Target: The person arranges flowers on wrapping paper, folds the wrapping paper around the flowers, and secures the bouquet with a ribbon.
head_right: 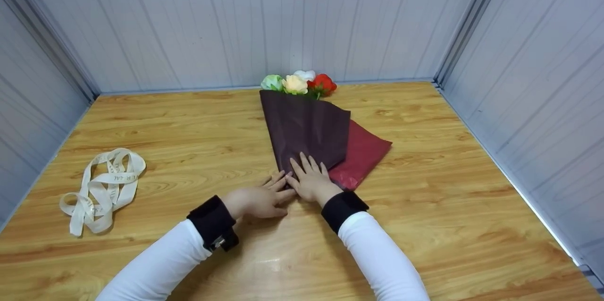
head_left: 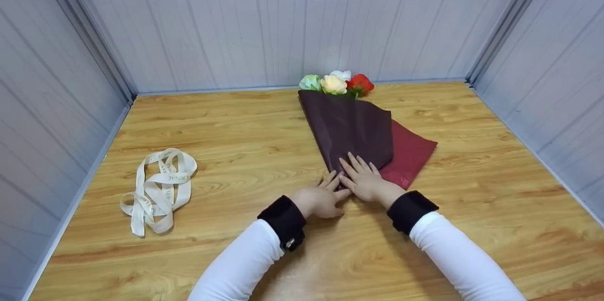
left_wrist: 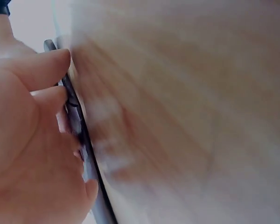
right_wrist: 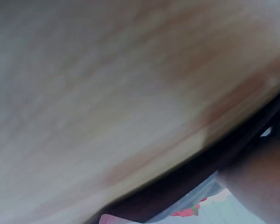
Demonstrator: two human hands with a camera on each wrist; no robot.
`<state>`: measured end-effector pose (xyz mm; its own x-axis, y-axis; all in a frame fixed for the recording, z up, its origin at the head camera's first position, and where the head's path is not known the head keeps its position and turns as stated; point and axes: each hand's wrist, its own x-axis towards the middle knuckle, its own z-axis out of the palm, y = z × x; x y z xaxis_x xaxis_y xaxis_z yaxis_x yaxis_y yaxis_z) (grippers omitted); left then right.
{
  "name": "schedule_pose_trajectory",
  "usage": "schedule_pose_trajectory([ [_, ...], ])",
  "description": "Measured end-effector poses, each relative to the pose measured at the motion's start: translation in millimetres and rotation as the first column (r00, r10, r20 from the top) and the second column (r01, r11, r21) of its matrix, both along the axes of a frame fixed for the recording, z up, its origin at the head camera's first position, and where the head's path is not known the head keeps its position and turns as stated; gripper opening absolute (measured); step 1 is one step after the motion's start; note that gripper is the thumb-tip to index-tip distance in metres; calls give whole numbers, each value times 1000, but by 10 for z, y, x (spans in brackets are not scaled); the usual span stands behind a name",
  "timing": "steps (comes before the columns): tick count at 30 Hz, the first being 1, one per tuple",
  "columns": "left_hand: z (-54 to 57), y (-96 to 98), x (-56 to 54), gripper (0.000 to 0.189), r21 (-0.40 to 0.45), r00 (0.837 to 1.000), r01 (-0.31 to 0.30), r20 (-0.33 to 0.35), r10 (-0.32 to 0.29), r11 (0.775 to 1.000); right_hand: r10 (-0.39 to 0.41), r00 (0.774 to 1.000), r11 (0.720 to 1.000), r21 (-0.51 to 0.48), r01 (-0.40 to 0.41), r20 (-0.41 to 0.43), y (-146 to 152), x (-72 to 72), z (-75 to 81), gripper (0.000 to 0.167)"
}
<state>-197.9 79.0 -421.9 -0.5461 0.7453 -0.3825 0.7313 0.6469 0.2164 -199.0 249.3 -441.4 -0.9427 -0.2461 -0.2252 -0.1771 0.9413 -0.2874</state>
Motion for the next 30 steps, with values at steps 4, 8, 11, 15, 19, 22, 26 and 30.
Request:
schedule_pose_trajectory([
  [4,-40,-9,-24,67,46,1000,0,22,-1,999,-9,999,999,-50,11,48,26,-5,-30,58],
  [8,-66,16,-13,71,39,1000,-15,21,15,999,-22,998,997,-74,27,61,72,8,-48,62],
  [11,-64,21,1,70,22,1000,-21,22,21,1000,-40,997,998,-48,43,63,82,27,-42,65],
  [15,-62,9,-4,69,29,1000,-18,23,17,999,-36,997,999,-3,36,-74,83,42,-6,56],
  [19,-67,8,2,72,55,1000,-15,15,15,998,8,969,986,164,33,-246,87,72,34,45],
  [22,-65,12,6,75,64,1000,-18,8,17,998,8,961,942,324,85,-276,68,108,23,41],
  [26,-55,19,3,76,60,1000,-22,11,21,998,4,926,869,459,184,-379,47,145,-53,34],
  [30,-22,41,-6,75,53,1000,-23,-1,23,998,121,849,812,544,213,-514,74,148,-103,29],
])
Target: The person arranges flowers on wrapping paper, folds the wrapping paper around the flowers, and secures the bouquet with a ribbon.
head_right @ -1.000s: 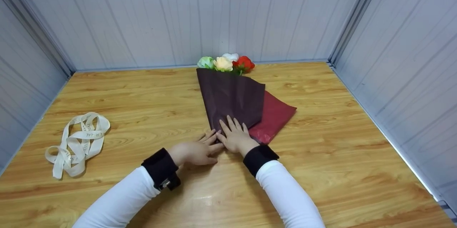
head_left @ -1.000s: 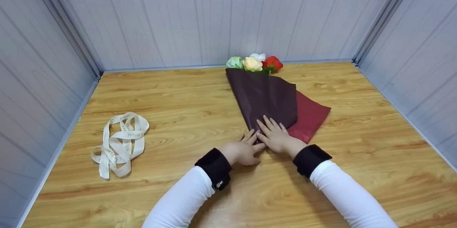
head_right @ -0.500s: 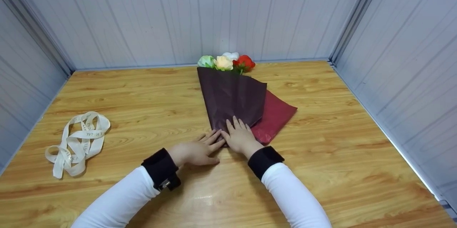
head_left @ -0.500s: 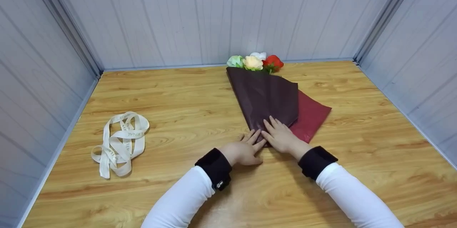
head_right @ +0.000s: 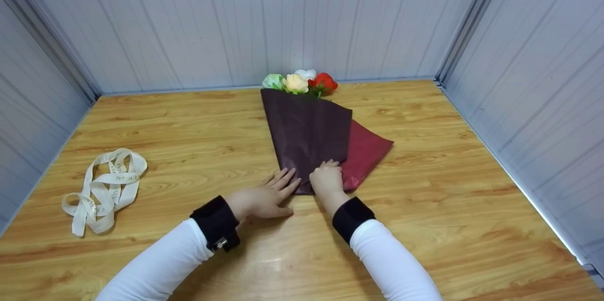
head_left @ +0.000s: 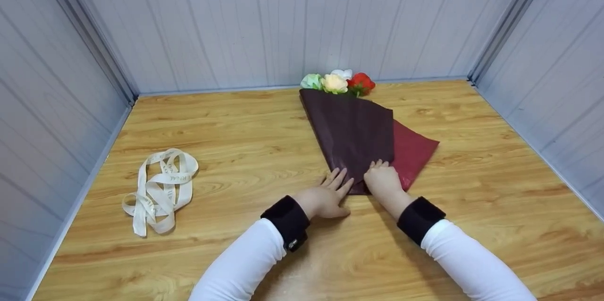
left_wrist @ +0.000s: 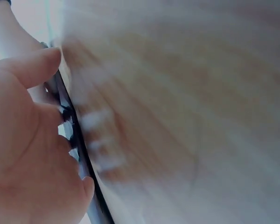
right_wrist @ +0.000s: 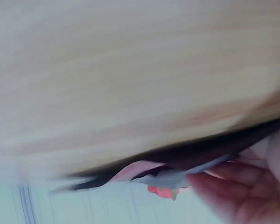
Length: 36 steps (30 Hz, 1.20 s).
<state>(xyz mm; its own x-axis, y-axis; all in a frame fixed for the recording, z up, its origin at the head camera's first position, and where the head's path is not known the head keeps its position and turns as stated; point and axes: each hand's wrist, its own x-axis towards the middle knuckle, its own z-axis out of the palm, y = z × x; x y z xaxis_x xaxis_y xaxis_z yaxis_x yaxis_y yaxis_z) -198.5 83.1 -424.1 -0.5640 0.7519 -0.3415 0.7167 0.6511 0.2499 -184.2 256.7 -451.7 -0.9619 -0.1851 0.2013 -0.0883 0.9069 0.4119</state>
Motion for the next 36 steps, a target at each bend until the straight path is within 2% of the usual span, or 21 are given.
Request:
schedule_pose_trajectory([
  [3,3,38,-1,74,-7,1000,4,-23,-4,1000,86,994,995,53,-82,-72,34,13,-15,24],
  [5,0,73,-3,74,-18,999,7,-40,-8,1000,155,982,987,70,-148,-110,58,16,-14,19],
  [9,-13,139,-5,75,-40,998,16,-62,-18,999,300,941,951,119,-284,-153,126,0,-2,15],
  [12,-23,161,-2,75,-51,997,12,-72,-16,999,382,906,921,153,-358,-182,201,-14,1,14],
  [15,-29,164,3,76,-66,998,5,-60,-9,998,426,877,903,161,-397,-223,278,-20,-26,14],
  [18,-28,163,7,76,-71,999,-2,-36,-1,997,420,867,907,141,-396,-270,304,-16,-68,14],
  [21,-14,168,3,75,-56,1000,-3,-26,1,998,338,889,940,68,-334,-308,275,0,-111,13],
  [24,-1,163,-7,74,-37,1000,0,-23,-1,999,176,934,978,-50,-201,-311,234,23,-126,13],
  [27,0,159,-12,74,-37,1000,2,-19,-2,999,18,976,980,-187,-60,-218,223,45,-83,20],
  [29,-4,156,-12,74,-44,1000,0,-15,-1,999,-56,994,963,-268,29,-94,226,47,-28,28],
  [30,-6,156,-12,74,-47,1000,-1,-14,1,999,-84,996,950,-304,74,-22,226,42,3,34],
  [32,-13,156,-13,74,-51,1000,-4,-14,3,999,-131,984,922,-350,164,118,223,22,65,43],
  [33,-16,157,-12,74,-52,1000,-4,-10,3,999,-157,970,907,-361,216,184,221,11,92,48],
  [36,-32,158,-6,75,-51,1000,-4,-4,4,999,-246,908,870,-335,362,340,225,-20,133,62],
])
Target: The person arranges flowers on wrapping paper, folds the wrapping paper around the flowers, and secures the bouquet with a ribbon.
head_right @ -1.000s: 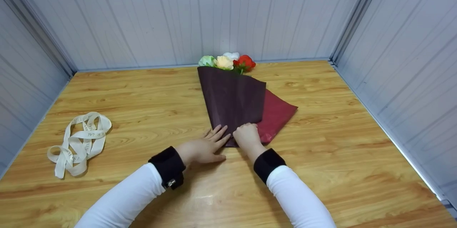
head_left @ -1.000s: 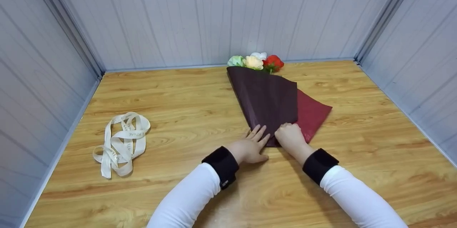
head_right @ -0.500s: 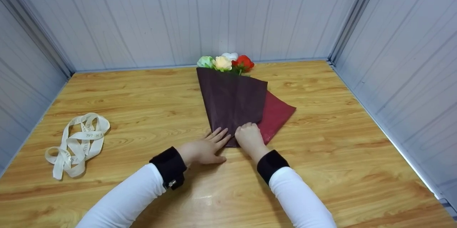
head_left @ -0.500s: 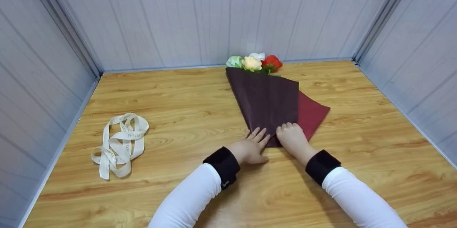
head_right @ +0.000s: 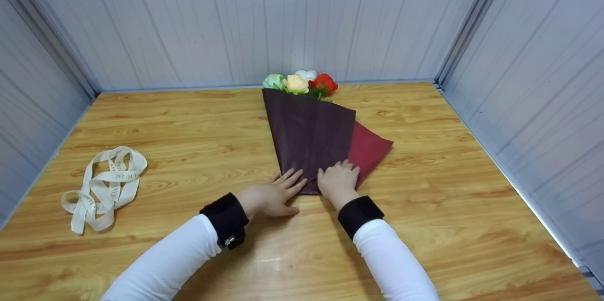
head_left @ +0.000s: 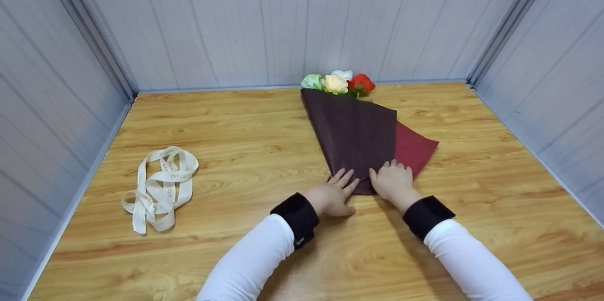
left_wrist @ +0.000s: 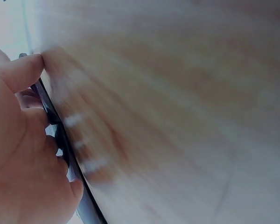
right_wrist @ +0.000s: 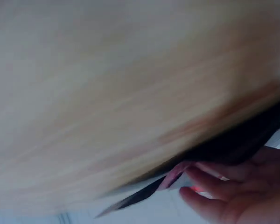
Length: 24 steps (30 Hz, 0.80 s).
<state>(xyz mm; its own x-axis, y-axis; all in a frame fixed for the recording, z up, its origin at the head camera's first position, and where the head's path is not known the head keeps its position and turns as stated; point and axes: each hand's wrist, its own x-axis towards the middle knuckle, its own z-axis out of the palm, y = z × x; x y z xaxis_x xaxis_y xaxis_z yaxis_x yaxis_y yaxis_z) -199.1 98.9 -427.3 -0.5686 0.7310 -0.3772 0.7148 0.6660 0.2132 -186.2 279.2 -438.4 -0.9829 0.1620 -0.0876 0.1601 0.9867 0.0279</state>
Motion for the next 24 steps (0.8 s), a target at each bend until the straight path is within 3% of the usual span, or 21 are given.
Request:
schedule_pose_trajectory([
  [3,-3,-9,3,74,12,1000,-1,26,0,1000,-69,993,998,12,68,99,42,-28,17,71],
  [5,-3,-31,6,73,22,999,-4,40,3,1000,-88,990,996,37,84,113,57,-38,15,73],
  [8,21,-52,2,73,34,998,-9,54,7,999,-56,998,995,77,56,2,45,-48,10,71],
  [11,26,-43,7,73,30,999,-12,47,10,999,96,977,995,-10,-99,-188,8,-66,-35,60],
  [13,22,-38,9,73,26,999,-16,36,15,1000,216,943,950,-169,-264,-254,-17,-92,-61,54],
  [15,23,-34,7,73,23,1000,-19,26,18,1000,311,919,854,-352,-383,-243,-38,-120,-69,49],
  [17,22,-32,9,74,21,999,-22,27,21,1000,340,922,782,-488,-387,-186,-51,-129,-70,47],
  [18,19,-30,9,74,21,999,-23,31,23,999,353,922,771,-508,-383,-159,-55,-130,-68,46],
  [21,27,-39,17,75,19,999,-27,44,27,999,368,923,787,-493,-372,-110,-80,-136,-69,45],
  [24,33,-22,37,76,8,999,-28,45,28,1000,364,924,810,-450,-376,-117,-86,-133,-75,44],
])
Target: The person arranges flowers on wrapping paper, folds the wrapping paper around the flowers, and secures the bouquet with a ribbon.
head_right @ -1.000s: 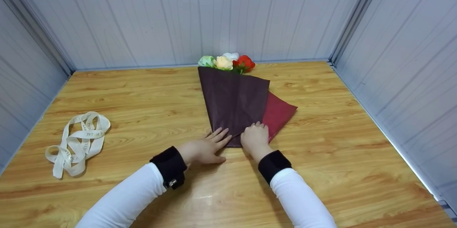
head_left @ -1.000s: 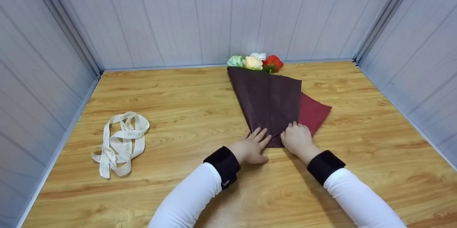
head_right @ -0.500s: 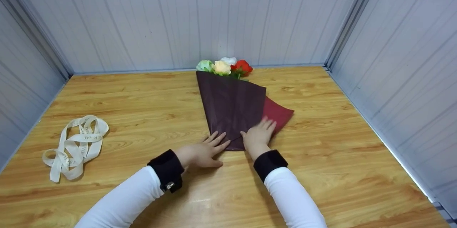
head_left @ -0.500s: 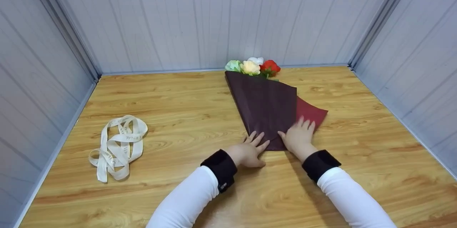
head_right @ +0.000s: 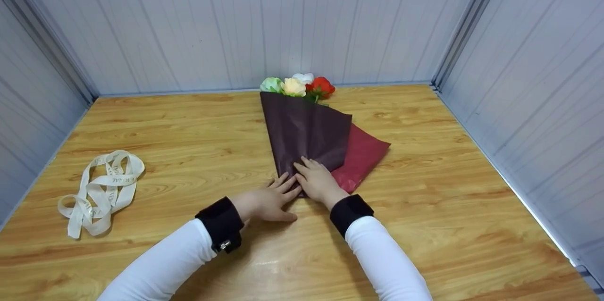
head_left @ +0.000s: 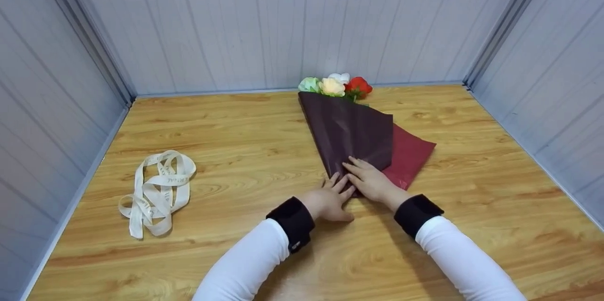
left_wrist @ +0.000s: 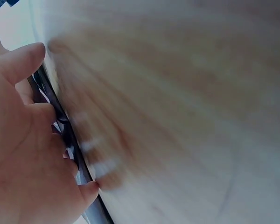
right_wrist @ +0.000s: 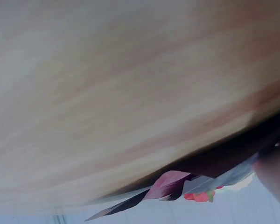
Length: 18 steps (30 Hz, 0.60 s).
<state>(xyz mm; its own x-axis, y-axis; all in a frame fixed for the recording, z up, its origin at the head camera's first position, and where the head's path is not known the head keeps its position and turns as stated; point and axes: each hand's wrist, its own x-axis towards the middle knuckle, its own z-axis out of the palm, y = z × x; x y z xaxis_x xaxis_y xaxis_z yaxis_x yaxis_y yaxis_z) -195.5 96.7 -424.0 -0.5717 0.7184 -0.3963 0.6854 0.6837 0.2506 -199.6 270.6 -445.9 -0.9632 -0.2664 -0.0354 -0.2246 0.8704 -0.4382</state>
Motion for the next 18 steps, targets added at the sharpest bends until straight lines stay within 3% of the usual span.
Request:
schedule_pose_trajectory([
  [9,2,-38,184,83,-51,1000,-4,-20,3,999,-32,985,999,16,35,-172,-130,63,-2,30],
  [14,25,-97,350,86,-82,1000,-11,-8,10,997,26,959,999,46,-13,-283,-208,144,-22,22],
  [18,57,-133,479,87,-112,999,-38,-15,36,993,88,920,992,116,-47,-381,-258,193,-38,15],
])
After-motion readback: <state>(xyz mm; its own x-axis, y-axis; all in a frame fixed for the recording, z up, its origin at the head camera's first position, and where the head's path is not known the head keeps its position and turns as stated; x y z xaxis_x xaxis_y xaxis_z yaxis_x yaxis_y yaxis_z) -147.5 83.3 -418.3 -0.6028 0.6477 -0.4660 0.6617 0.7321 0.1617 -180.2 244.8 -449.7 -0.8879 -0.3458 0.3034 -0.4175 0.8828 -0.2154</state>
